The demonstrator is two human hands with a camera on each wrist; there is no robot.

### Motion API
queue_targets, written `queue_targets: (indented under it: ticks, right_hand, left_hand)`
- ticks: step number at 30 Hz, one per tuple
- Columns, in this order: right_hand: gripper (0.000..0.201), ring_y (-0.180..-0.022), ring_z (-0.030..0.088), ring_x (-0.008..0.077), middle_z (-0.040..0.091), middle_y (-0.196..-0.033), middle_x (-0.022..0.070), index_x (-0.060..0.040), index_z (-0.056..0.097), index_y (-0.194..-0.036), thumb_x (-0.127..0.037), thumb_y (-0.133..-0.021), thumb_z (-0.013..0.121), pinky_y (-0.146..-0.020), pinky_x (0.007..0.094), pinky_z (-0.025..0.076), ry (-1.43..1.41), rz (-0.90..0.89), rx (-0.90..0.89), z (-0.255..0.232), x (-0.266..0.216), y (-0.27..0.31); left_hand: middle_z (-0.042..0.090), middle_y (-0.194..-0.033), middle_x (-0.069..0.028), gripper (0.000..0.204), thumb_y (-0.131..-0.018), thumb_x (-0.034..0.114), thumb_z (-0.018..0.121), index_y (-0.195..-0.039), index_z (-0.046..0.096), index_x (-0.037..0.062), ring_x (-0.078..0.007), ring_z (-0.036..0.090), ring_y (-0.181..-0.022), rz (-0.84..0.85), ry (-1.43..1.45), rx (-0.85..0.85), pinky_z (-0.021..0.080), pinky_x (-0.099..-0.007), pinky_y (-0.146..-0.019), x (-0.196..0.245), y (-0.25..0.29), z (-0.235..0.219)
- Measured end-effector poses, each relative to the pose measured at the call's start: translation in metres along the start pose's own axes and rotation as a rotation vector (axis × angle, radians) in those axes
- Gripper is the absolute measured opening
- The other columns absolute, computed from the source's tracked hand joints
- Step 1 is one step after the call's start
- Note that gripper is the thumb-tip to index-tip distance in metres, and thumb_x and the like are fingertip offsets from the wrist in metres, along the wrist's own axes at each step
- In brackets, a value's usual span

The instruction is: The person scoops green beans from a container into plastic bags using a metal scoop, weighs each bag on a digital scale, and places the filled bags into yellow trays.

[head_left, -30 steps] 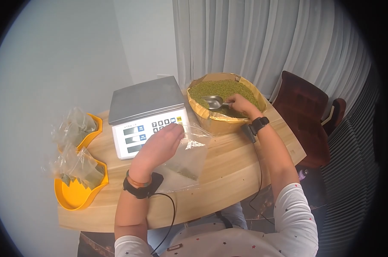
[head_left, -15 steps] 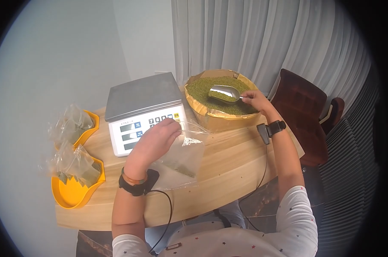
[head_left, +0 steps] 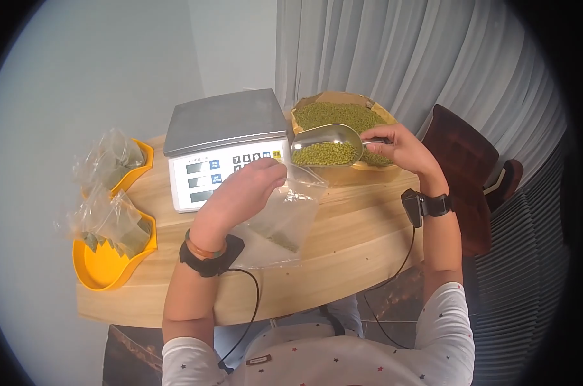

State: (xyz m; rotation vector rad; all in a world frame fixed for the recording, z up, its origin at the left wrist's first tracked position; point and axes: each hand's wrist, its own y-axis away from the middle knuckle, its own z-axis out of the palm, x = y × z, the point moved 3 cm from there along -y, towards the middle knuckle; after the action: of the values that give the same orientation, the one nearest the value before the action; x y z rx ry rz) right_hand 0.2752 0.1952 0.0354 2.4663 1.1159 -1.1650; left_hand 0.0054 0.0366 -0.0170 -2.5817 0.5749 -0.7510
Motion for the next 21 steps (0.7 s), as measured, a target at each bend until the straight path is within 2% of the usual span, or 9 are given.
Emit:
queue_targets:
  ticks: [2,3,5,8,12,15,17,18,21]
  right_hand:
    - [0.022,-0.088,0.064,0.0183,0.070,-0.092,0.0078,0.0016,0.070,-0.113,-0.006,-0.092,0.067,-0.081,0.0309,0.050,0.170,-0.233,0.039,0.009,-0.021,0.004]
    - [0.022,-0.088,0.064,0.0183,0.070,-0.092,0.0078,0.0016,0.070,-0.113,-0.006,-0.092,0.067,-0.081,0.0309,0.050,0.165,-0.230,0.029,0.014,-0.032,0.006]
    - [0.021,-0.085,0.062,0.0268,0.065,-0.088,0.0106,-0.0002,0.071,-0.108,-0.003,-0.088,0.067,-0.081,0.0365,0.047,0.574,-0.337,0.098,0.023,-0.056,0.014]
    - [0.021,-0.085,0.058,0.0302,0.060,-0.085,0.0107,-0.0014,0.071,-0.106,-0.001,-0.085,0.067,-0.084,0.0396,0.042,0.683,-0.494,0.200,0.037,-0.073,0.027]
    - [0.023,-0.090,0.058,0.0267,0.060,-0.085,0.0096,-0.0030,0.071,-0.106,0.000,-0.084,0.066,-0.089,0.0382,0.038,0.723,-0.493,0.222,0.037,-0.073,0.030]
    - [0.022,-0.083,0.058,0.0294,0.060,-0.085,0.0110,-0.0023,0.071,-0.106,0.000,-0.085,0.067,-0.082,0.0388,0.042,0.650,-0.491,0.243,0.028,-0.069,0.027]
    - [0.020,-0.076,0.057,0.0326,0.061,-0.084,0.0131,-0.0013,0.071,-0.106,0.000,-0.087,0.066,-0.075,0.0405,0.046,0.456,-0.228,0.216,0.013,-0.057,0.019]
    - [0.019,-0.074,0.059,0.0355,0.063,-0.086,0.0162,-0.0008,0.071,-0.107,-0.001,-0.088,0.065,-0.069,0.0417,0.047,0.410,-0.250,0.277,0.007,-0.044,0.014]
    - [0.022,-0.083,0.064,0.0361,0.065,-0.093,0.0176,-0.0018,0.071,-0.109,-0.001,-0.089,0.063,-0.074,0.0413,0.048,0.492,-0.206,0.442,-0.014,0.001,0.000]
  left_hand:
    - [0.061,-0.095,-0.0164,0.011,-0.096,0.010,0.060,-0.100,0.059,0.0001,-0.0382,0.059,-0.090,0.008,0.009,0.004,0.049,-0.0436,-0.078,0.000,0.000,0.000]
    - [0.061,-0.095,-0.0163,0.011,-0.096,0.010,0.060,-0.099,0.059,0.0000,-0.0381,0.059,-0.090,0.017,0.015,0.015,0.049,-0.0435,-0.077,0.001,0.000,0.000]
    - [0.061,-0.094,-0.0163,0.011,-0.096,0.010,0.059,-0.099,0.059,-0.0002,-0.0380,0.059,-0.090,0.016,0.025,0.024,0.049,-0.0434,-0.077,0.000,0.000,0.000]
    - [0.062,-0.093,-0.0163,0.012,-0.096,0.011,0.060,-0.102,0.061,0.0002,-0.0373,0.059,-0.088,0.011,0.026,0.028,0.049,-0.0430,-0.077,0.000,0.000,0.001]
    - [0.062,-0.093,-0.0162,0.012,-0.096,0.010,0.059,-0.103,0.061,0.0003,-0.0373,0.059,-0.088,0.013,0.034,-0.009,0.049,-0.0429,-0.077,-0.002,0.000,0.003]
    - [0.062,-0.091,-0.0165,0.011,-0.095,0.010,0.060,-0.099,0.060,-0.0004,-0.0380,0.059,-0.086,0.027,0.061,0.045,0.048,-0.0428,-0.076,-0.003,0.000,0.003]
    - [0.062,-0.090,-0.0169,0.011,-0.095,0.010,0.061,-0.097,0.059,-0.0009,-0.0390,0.058,-0.084,-0.017,-0.042,0.005,0.048,-0.0430,-0.075,-0.003,0.001,0.000]
    - [0.062,-0.090,-0.0169,0.011,-0.095,0.010,0.061,-0.097,0.059,-0.0009,-0.0390,0.058,-0.084,-0.012,-0.041,0.003,0.048,-0.0430,-0.075,-0.003,0.001,0.000]
    - [0.060,-0.088,-0.0176,0.012,-0.094,0.011,0.061,-0.095,0.058,-0.0012,-0.0398,0.057,-0.083,-0.008,-0.038,0.007,0.047,-0.0435,-0.073,-0.002,0.000,0.000]
